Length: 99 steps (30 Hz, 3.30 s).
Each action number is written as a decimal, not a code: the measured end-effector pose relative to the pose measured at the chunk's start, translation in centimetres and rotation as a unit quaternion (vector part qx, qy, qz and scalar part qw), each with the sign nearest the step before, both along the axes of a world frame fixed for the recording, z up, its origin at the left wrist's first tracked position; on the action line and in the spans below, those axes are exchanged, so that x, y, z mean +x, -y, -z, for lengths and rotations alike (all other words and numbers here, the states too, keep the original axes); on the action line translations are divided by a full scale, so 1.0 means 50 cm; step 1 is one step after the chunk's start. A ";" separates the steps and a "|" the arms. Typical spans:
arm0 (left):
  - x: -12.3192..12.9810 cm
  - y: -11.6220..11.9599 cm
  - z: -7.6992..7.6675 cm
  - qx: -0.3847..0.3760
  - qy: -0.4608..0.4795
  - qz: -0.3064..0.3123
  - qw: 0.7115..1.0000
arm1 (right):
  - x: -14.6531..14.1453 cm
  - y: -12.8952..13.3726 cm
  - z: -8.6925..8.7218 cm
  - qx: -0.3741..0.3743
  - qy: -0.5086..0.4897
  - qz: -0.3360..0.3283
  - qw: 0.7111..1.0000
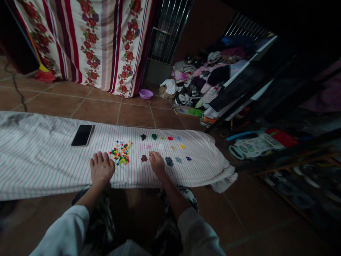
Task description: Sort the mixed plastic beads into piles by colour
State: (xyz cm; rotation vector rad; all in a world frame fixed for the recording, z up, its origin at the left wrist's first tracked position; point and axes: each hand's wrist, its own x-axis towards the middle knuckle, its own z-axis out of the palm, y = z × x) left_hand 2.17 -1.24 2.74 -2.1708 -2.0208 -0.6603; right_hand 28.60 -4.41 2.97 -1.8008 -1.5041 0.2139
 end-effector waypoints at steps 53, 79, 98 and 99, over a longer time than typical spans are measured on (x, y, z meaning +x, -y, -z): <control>0.009 0.011 -0.030 -0.001 -0.077 0.001 0.997 | 0.186 0.052 0.058 -0.002 0.176 0.017 0.984; 0.011 0.013 -0.045 -0.028 -0.140 -0.006 0.990 | 0.311 0.102 0.090 0.105 0.076 0.177 0.976; 0.014 0.015 -0.050 -0.026 -0.132 0.002 0.991 | 0.314 0.088 0.110 0.092 0.126 0.103 0.982; 0.013 0.015 -0.048 -0.024 -0.131 0.002 0.991 | 0.313 0.089 0.110 0.094 0.126 0.101 0.982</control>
